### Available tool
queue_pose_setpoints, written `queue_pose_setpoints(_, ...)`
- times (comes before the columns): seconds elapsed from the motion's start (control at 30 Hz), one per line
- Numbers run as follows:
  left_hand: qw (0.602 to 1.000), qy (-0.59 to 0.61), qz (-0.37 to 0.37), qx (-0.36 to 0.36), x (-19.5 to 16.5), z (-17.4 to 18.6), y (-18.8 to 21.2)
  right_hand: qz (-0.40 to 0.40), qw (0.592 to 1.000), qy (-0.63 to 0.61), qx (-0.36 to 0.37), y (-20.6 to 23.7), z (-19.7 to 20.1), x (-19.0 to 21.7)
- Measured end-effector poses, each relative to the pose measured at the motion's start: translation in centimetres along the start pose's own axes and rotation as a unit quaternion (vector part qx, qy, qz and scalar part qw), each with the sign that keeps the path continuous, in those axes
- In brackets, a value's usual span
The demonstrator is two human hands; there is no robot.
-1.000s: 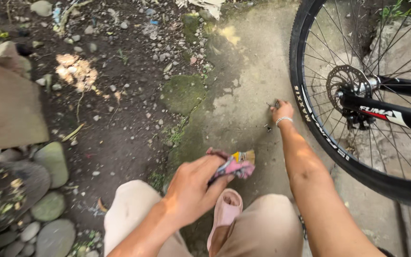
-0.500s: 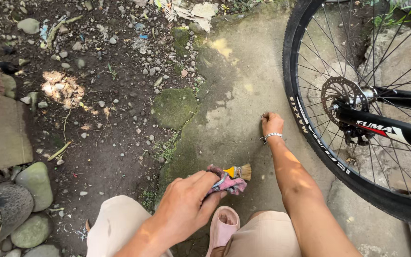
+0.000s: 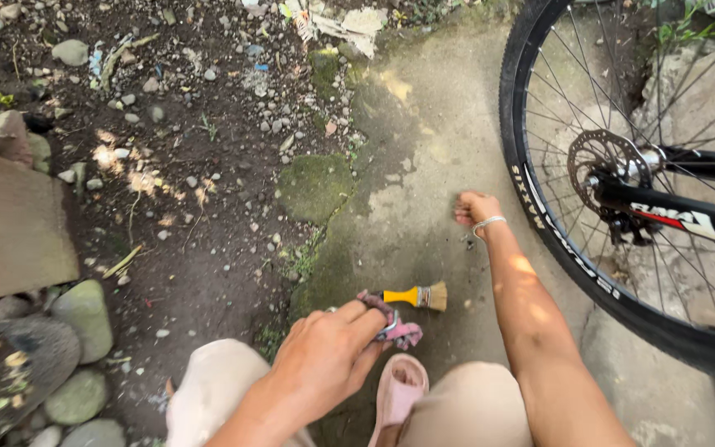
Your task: The person works on the handlebar area of a yellow bicycle, using a hex key to loosen and tighten bolts on the stem and handlebar assembly. They hold the handlebar steady with one hand while turning the key, occasionally wiping parts with a cloth and repositioning around the bike.
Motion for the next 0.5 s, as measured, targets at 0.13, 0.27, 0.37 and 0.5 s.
queue_pose_setpoints(0.13, 0.998, 0.040, 0.039, 0.005, -1.4, -0.4, -0.2, -0.049, 0.930, -0.268, 0.248, 6.4, -4.6, 0.3)
queue_pose_setpoints(0.27, 0.994, 0.031, 0.100, -0.014, -2.0, -1.8, 0.0, -0.090, 0.822, -0.396, 0.400, 16.0, -8.7, 2.0)
queue_pose_setpoints(0.37, 0.982, 0.108, 0.147, -0.039, -1.8, -2.8, 2.4, -0.054, 0.822, -0.380, 0.421, 22.4, -11.4, 2.5)
queue_pose_setpoints(0.5, 0.915, 0.299, 0.270, -0.035, -0.1, -4.5, 5.1, -0.074, 0.791, -0.358, 0.490, 29.2, -14.2, 3.6)
Point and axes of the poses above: each hand's wrist, its own y-axis away from the middle knuckle, its own z-axis out of the back of the hand, x = y × z, the point moved 8 cm from there along -y, towards the middle knuckle, and after that the axes turned 1 degree about x, right-handed, at the moved point
